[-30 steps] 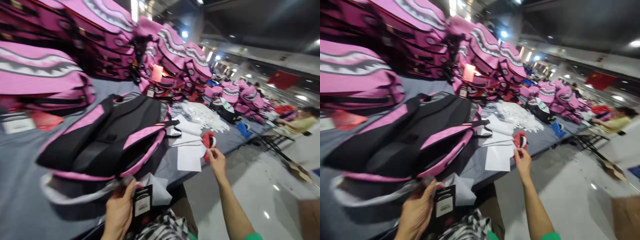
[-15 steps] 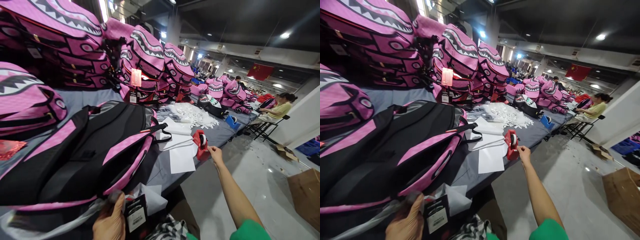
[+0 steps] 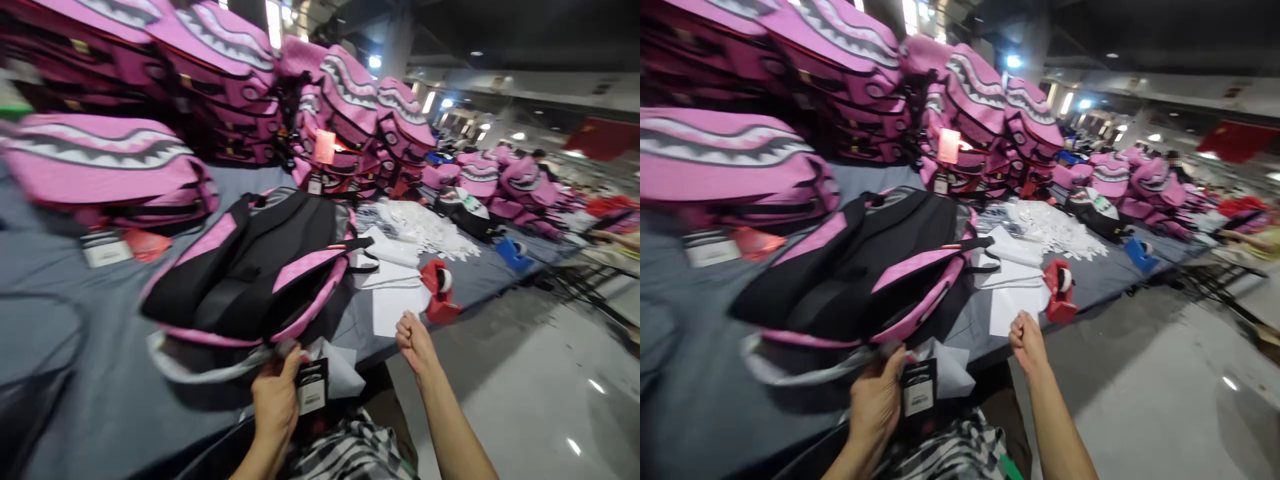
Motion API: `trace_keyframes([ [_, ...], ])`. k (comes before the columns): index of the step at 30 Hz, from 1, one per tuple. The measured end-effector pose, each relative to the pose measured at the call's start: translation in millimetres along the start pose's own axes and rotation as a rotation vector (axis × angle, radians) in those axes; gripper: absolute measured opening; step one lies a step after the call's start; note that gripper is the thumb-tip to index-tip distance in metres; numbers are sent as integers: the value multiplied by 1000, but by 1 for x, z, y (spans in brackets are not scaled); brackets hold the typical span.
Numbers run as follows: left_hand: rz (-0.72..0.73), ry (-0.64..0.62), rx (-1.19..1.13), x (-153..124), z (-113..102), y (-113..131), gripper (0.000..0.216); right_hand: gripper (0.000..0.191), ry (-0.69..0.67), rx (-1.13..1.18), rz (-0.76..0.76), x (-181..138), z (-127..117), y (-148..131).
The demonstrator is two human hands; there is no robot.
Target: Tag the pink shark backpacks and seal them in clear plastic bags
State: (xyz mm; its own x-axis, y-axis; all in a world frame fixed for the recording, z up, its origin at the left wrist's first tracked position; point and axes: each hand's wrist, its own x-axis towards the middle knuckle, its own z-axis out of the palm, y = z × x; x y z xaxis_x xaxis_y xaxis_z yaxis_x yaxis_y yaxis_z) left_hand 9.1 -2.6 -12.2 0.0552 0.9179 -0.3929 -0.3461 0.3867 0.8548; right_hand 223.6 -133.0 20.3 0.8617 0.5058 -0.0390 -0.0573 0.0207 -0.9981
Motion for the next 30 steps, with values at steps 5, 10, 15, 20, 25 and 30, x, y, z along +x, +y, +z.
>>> trace_keyframes([
  [5, 43, -106, -26, 0, 4, -1, 47, 36, -814, -328, -265, -43, 102, -30],
  [10, 100, -164, -79, 5, 6, -2, 49, 27, -860, -810, -947, -33, 145, -32],
  [15, 107, -193, -90, 5, 3, -9, 46, 18, -624, -1117, -1241, -27, 151, -17],
  [20, 101, -251, -203, 3, -1, -8, 49, 14, -579, -1112, -1246, -33, 149, -19],
  [25, -29, -189, -284, 2, 4, -3, 54, 16, -756, -958, -891, -24, 138, -16],
  [30, -19, -121, -235, 3, 4, -4, 56, 20, -856, -625, -536, -21, 145, 5],
])
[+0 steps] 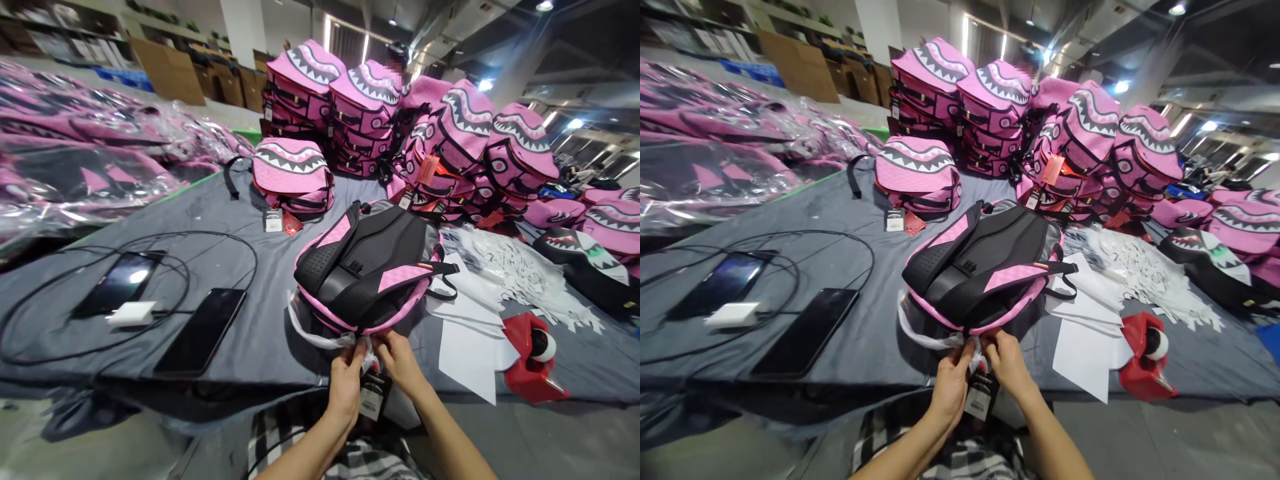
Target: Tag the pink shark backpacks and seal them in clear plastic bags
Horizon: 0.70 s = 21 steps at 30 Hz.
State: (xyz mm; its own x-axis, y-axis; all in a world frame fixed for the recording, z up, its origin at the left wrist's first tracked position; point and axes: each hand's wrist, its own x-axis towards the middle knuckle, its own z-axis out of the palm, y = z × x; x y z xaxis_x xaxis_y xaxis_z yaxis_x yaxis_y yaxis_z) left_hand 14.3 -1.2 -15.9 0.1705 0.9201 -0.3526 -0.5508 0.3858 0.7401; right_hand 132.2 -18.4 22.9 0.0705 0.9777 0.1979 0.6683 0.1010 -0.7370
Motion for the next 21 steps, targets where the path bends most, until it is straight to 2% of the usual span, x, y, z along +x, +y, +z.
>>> trace_keyframes([
  [2, 20, 6, 37, 1, -1, -1, 54, 22, 7, 64, 42, 2, 8, 2],
  [5, 25, 26, 62, 3, -3, -2, 52, 26, 8, 30, 87, 2, 13, 1],
  [8, -1, 27, 57, 4, -3, -2, 52, 25, 90, -62, 108, -1, 15, -2],
  [11, -13, 7, 41, 4, -5, 0, 56, 21, 157, -28, 87, -4, 14, -6],
  [14, -24, 18, 22, 4, -6, 2, 61, 25, 19, 132, 116, -3, 12, -6],
  [18, -44, 28, -10, 6, -2, 0, 65, 51, -230, 301, 261, 6, 13, -2],
  [21, -49, 11, -32, 5, -1, -1, 68, 56, -269, 414, 282, 14, 15, -2],
])
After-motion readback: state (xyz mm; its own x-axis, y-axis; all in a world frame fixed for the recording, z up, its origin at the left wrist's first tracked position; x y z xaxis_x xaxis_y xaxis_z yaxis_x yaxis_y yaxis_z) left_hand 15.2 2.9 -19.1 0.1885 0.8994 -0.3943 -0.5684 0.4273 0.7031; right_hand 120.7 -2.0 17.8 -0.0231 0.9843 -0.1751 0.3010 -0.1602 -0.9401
